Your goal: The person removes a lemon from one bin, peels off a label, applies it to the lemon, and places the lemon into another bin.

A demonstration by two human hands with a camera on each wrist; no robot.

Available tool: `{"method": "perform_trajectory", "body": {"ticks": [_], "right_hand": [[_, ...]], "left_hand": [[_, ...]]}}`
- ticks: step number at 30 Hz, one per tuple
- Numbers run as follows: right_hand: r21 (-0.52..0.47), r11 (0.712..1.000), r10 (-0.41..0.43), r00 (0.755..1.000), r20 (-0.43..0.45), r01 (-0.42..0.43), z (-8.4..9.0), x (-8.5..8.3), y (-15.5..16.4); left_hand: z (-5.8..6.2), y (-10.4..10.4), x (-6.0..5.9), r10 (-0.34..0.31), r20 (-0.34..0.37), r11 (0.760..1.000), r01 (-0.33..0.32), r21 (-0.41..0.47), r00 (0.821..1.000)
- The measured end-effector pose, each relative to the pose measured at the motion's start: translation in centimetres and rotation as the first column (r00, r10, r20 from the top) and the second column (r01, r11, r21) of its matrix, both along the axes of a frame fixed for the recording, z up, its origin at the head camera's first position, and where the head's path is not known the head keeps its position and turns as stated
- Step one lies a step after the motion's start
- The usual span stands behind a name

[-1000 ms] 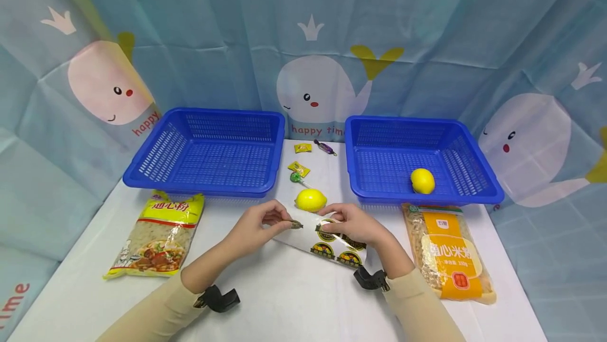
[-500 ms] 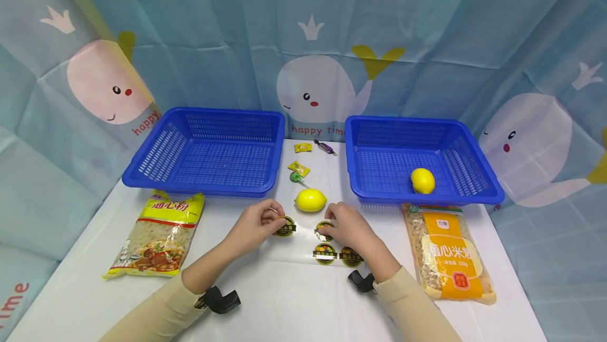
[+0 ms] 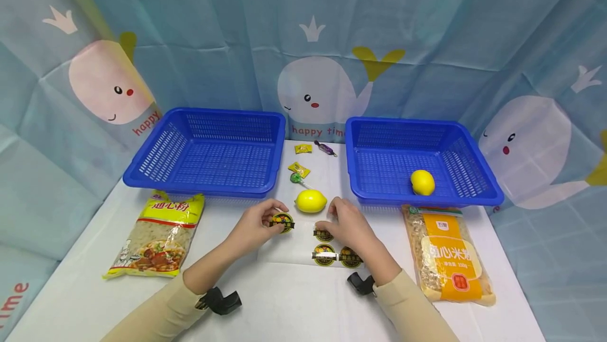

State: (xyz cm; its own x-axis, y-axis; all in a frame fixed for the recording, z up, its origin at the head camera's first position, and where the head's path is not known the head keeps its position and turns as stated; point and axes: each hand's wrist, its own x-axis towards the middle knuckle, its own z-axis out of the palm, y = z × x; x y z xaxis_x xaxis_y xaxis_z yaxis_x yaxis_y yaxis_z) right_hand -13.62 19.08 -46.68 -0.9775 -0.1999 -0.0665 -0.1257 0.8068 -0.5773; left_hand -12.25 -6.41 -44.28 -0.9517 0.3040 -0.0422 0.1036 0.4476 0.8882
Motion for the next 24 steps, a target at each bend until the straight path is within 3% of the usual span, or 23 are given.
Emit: {"method": "perform_trajectory", "body": {"ticks": [5,12,20,24], "right_hand": [[-0.021,1.000,-0.018,0.996,-0.091,0.016,0.5,-0.1,-0.9],[0.023,0.998,0.060,0.974,-0.219,-0.056,1.3,-1.7,-3.0],[0.011,0.995,0.097,0.991,-0.096,-0.097,0.4,-2.7,-4.3],[-0.023,0.996,0.082,0.993,-0.082,-0.084,0.2,-2.5,-4.2]], "left_hand": [[-0.2,0.2,0.0,-0.008,0.019,1.000,0.008,-0.006,1.000],[-0.1,0.2,-0.2,-0.008,0.027,1.000,0.008,0.001,1.000],[0.1,0.2,-0.2,-0.009,0.036,1.000,0.009,0.012,0.999],[0.2,0.2,-0.2,-0.015,0.035,0.999,0.014,0.029,0.999]]}}
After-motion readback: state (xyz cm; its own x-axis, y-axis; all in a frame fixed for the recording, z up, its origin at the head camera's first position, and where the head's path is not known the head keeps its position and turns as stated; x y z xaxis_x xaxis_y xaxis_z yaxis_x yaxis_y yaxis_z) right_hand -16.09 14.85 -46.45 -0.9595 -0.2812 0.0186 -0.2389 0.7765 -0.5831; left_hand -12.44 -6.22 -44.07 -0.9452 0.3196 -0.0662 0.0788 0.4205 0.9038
